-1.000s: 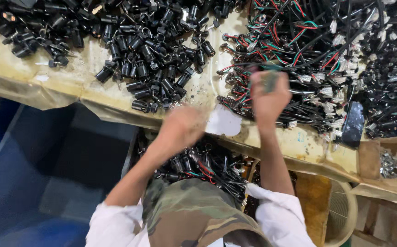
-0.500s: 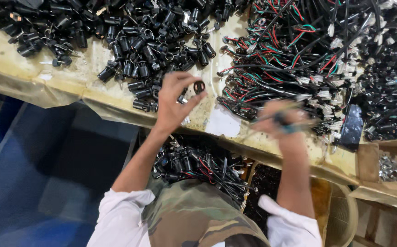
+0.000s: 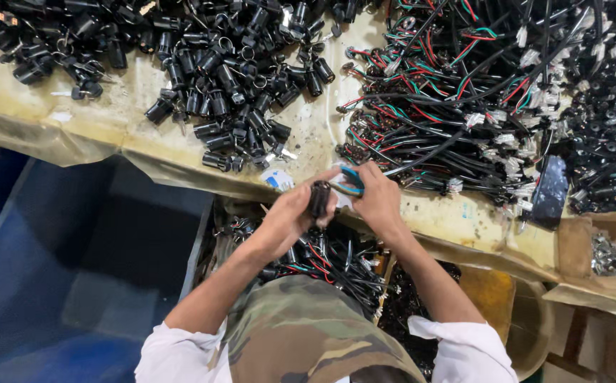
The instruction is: The person repeatedly picks up black cylindrical components and wire harnesses from a table, uses pliers to strip or adjust wires, and secures the components to the harnesses. The person places the assembled units into a pile on the table.
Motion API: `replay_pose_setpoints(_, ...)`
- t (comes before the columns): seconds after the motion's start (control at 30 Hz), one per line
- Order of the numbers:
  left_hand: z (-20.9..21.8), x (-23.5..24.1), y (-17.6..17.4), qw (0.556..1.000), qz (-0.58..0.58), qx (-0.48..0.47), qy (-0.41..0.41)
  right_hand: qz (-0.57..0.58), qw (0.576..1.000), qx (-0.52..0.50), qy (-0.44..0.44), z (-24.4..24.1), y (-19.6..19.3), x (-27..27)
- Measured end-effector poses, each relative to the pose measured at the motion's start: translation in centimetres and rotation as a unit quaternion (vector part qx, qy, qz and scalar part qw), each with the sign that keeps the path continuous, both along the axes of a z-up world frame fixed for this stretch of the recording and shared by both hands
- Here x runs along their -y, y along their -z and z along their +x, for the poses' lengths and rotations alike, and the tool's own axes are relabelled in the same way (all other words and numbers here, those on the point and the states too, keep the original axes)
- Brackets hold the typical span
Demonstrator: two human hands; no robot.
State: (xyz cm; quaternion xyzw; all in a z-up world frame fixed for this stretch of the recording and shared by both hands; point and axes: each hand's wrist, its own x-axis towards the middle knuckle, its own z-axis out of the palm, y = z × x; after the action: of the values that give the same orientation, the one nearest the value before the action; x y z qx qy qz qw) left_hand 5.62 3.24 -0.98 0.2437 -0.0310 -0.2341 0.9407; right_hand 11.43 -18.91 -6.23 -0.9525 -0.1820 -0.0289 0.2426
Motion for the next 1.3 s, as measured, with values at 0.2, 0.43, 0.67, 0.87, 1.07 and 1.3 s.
replay_pose_setpoints(0.2, -1.2, 0.3, -1.1, 0.9, 0.387, 0.192, -0.049, 0.166, 0.983, -0.018, -0.078, -1.2, -6.7, 0.4)
replay_pose_setpoints(0.43, -0.5, 1.0, -0.7, 0.805, 0.38, 0.455, 0.016, 0.283, 0.892, -0.115, -0.332, -2.8, -13.9, 1.2)
replay_pose_setpoints(0.67, 0.5, 0.0, -1.1, 0.745, 0.508, 0.43, -0.053, 0.288, 0.946, -0.065, -0.133, -4.6, -14.0, -3.1)
replay_pose_setpoints(0.87, -5.0, 2.8, -1.2, 0.704, 0.524, 0.466, -0.112, 0.711, 0.609, -0.262, -0.235, -8.7, -12.8, -0.6)
replay_pose_setpoints(1.07, -6.6, 4.9, 0.2, 0.697, 0.552, 0.443, -0.118, 0.773, 0.525, -0.333, -0.127, -11.3, -9.0, -0.3)
replay_pose_setpoints(1.3, -2.7, -2.6, -4.5, 0.805, 0.309, 0.499, 0.085, 0.598, 0.761, -0.252, -0.012, -2.2, -9.7, 0.7)
